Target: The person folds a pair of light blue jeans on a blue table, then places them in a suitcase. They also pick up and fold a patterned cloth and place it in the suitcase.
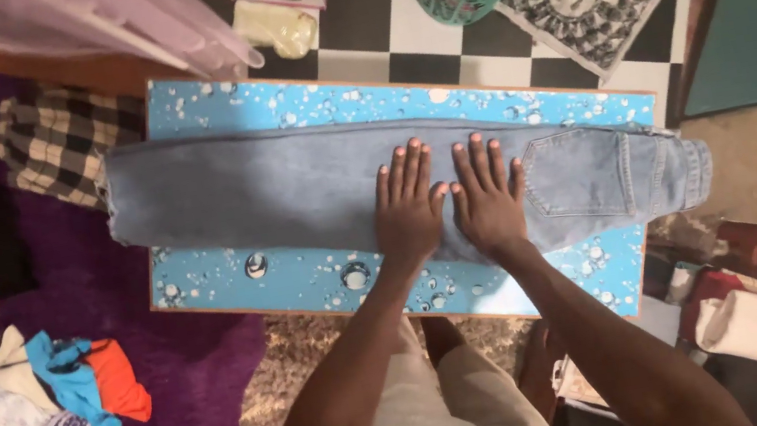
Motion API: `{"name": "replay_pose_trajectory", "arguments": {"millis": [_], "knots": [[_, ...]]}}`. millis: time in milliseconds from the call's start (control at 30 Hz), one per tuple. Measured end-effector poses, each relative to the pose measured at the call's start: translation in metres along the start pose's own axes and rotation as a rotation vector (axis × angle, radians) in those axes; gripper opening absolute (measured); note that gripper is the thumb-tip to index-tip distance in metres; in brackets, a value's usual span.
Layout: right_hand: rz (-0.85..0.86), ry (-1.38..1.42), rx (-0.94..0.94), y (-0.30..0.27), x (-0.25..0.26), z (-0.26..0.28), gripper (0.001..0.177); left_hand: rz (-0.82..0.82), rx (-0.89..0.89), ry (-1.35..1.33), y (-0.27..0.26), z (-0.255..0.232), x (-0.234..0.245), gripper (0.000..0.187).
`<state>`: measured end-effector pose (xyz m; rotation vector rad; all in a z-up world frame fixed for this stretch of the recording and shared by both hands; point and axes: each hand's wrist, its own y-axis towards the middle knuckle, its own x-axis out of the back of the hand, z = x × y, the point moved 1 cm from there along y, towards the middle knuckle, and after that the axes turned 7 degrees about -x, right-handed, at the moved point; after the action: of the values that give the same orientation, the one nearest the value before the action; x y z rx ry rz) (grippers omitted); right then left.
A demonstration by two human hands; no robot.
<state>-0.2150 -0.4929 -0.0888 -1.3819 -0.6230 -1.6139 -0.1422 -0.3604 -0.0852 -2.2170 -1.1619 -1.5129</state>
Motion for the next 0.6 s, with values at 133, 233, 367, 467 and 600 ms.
{"name": "replay_pose_trajectory", "arguments": {"millis": [133,233,367,467,600], "knots": [[0.009,-0.025,0.001,-0.001,0.005,0.003,0.062,0.023,-0.008,0.082,-0.012,0.032,0.019,0.056],[0.061,-0.047,-0.047,-0.001,0.010,0.006,0.065,0.014,0.013,0.153,-0.017,0.065,0.043,0.057],[0.117,-0.037,-0.071,-0.001,0.016,0.011,0.066,-0.048,0.132,0.286,-0.020,0.120,0.073,0.059],[0.125,-0.031,-0.096,-0.001,0.019,0.015,0.067,-0.042,0.165,0.362,-0.018,0.180,0.101,0.058],[0.123,0.018,-0.081,0.002,0.020,0.016,0.070,0.020,0.130,0.267,-0.023,0.238,0.133,0.058]]}}
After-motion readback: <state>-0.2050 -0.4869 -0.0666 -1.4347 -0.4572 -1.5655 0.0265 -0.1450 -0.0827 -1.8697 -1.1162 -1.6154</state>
